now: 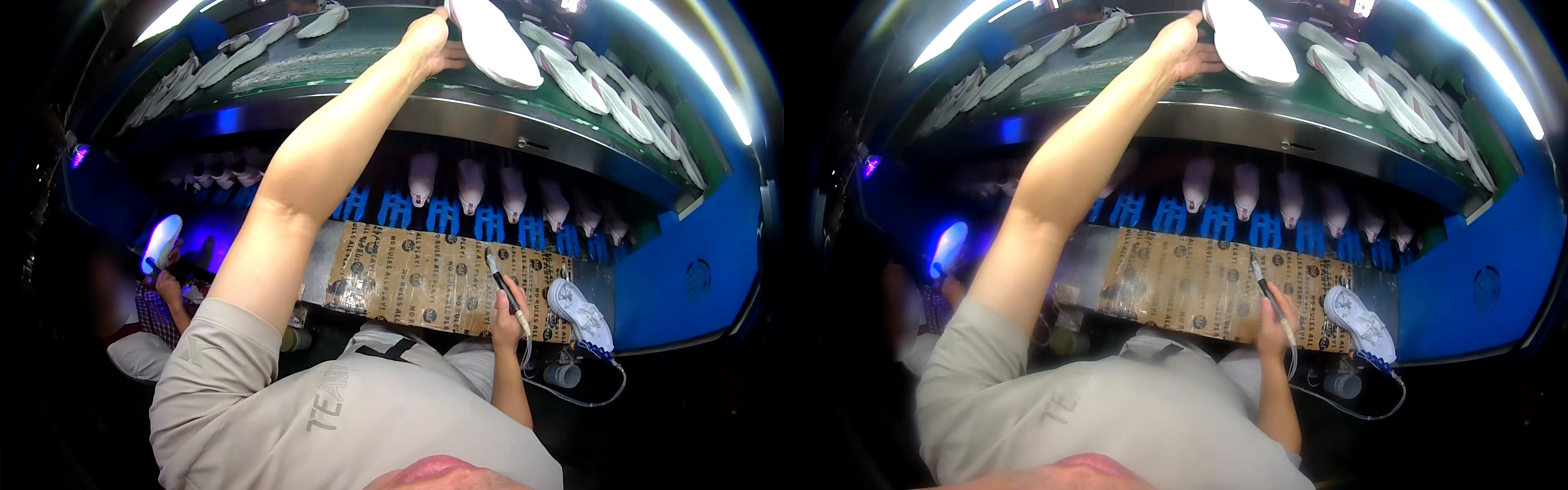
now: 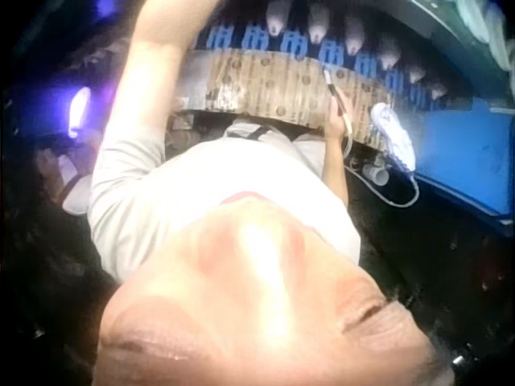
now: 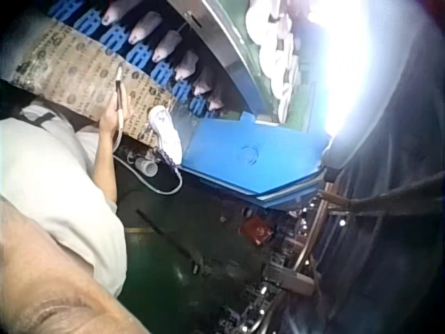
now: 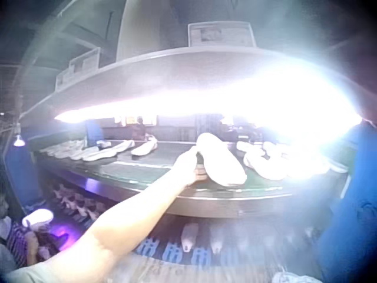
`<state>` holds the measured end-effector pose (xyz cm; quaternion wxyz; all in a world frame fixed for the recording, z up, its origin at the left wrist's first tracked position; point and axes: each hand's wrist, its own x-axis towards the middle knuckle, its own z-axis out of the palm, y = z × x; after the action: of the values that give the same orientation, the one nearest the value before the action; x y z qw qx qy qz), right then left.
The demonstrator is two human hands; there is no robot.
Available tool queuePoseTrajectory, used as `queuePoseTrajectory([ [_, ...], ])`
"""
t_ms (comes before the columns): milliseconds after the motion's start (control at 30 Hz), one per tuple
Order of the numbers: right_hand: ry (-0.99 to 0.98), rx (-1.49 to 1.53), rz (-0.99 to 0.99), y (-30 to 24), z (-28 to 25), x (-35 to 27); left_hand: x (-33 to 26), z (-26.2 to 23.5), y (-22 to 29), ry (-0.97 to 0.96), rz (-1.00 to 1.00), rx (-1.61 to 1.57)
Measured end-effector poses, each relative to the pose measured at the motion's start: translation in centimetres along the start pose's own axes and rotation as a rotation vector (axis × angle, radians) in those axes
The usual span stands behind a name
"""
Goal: The person repeatedly picks up white slipper soles from a conveyor belt, wipes them with a handheld tool, and places them back on the belt. The person handles the soles one at a time in a continuous loop.
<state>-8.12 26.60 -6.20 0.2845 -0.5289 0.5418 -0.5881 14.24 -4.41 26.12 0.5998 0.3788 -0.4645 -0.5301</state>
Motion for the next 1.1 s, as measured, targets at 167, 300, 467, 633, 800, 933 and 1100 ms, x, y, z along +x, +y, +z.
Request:
queuePoseTrajectory([
  [167,0.007,-0.072,-0.112,2.5,0.9,0.3,6.9,-11.3,-2.3,0.237,0.222,1.661],
  [300,-0.082,-0.076,-0.051,4.2,1.7,1.5,12.4,-20.3,-0.6,0.475,-0.202,1.811],
  [467,-0.076,-0.119,-0.025,7.6,2.9,1.4,16.1,-27.7,2.0,0.585,-0.171,2.004],
  [633,-0.121,-0.172,-0.002,6.6,2.5,1.7,21.6,-33.7,2.0,0.434,-0.048,2.188],
  [800,-0.164,-0.142,0.029,6.9,2.3,1.4,24.0,-38.3,3.1,0.042,0.229,2.277],
  [933,-0.155,-0.124,0.009,6.7,2.4,1.5,22.1,-38.2,4.0,0.105,0.377,2.232],
  [1100,-0.151,-0.081,0.058,7.0,2.4,1.2,16.7,-30.5,4.1,0.133,0.25,2.223],
])
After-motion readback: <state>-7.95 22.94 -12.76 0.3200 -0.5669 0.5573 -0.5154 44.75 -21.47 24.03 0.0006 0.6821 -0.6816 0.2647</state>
